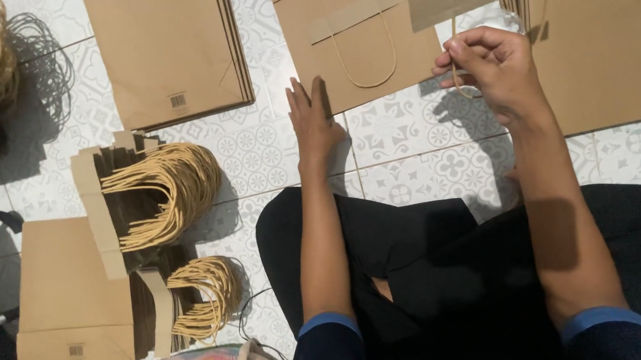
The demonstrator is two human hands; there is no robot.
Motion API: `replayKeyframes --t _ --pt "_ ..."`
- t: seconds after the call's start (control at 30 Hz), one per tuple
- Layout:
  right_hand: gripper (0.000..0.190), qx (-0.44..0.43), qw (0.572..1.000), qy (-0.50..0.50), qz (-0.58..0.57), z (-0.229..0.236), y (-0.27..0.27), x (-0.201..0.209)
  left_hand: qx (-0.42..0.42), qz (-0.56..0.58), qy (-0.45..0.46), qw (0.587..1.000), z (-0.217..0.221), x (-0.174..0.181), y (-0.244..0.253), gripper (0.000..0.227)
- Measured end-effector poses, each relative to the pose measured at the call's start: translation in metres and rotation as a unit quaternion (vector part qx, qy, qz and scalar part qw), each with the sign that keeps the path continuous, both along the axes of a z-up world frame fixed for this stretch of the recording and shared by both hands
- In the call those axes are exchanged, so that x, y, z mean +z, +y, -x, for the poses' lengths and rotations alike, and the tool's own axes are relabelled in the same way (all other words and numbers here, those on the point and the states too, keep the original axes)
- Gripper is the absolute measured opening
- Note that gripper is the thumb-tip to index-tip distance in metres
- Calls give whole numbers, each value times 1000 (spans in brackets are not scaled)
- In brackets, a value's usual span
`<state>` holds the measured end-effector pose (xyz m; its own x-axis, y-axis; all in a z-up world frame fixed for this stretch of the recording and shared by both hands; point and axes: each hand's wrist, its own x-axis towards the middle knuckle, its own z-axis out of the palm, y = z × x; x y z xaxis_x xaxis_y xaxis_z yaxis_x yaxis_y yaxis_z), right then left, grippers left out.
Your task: The person sits on the floor and assembles flat paper bags by applying glue to the handle tabs and pressing them onto the bag body. They repeat this process for multiple bags, using a small stick to spread the adhesive.
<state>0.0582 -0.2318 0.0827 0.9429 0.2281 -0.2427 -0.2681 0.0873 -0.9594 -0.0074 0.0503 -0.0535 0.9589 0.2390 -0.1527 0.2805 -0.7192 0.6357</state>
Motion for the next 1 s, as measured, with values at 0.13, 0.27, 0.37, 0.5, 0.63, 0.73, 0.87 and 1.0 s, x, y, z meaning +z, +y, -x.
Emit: replayKeyframes --t 0.13,0.27,0.37,0.5,0.63,0.73,0.87,1.0 --pt "17 -9 1000 18 4 -1 1 -4 8 -11 -40 999 0 1 -12 91" --pt "18 -12 1000 24 13 -3 2 -13 6 -65 -106 992 -5 -10 -20 68" --pt "19 -1 1000 26 14 -4 3 -14 13 -72 -126 989 -5 -12 -24 58" --pt "19 10 999 23 22 -3 5 -14 20 -93 -183 978 -9 -10 -30 37" --pt "21 -15 1000 19 12 -4 7 -36 43 -68 -121 989 -24 -22 -30 37" --pt "22 -14 1000 22 14 -3 11 -35 48 -111 -157 980 -32 -28 -28 41" --pt "18 -9 999 48 23 -6 13 -44 -44 -198 -206 957 -64 -18 -24 48" --pt "21 35 998 47 33 -10 12 -41 -187 -207 -284 917 -89 -1 -26 46"
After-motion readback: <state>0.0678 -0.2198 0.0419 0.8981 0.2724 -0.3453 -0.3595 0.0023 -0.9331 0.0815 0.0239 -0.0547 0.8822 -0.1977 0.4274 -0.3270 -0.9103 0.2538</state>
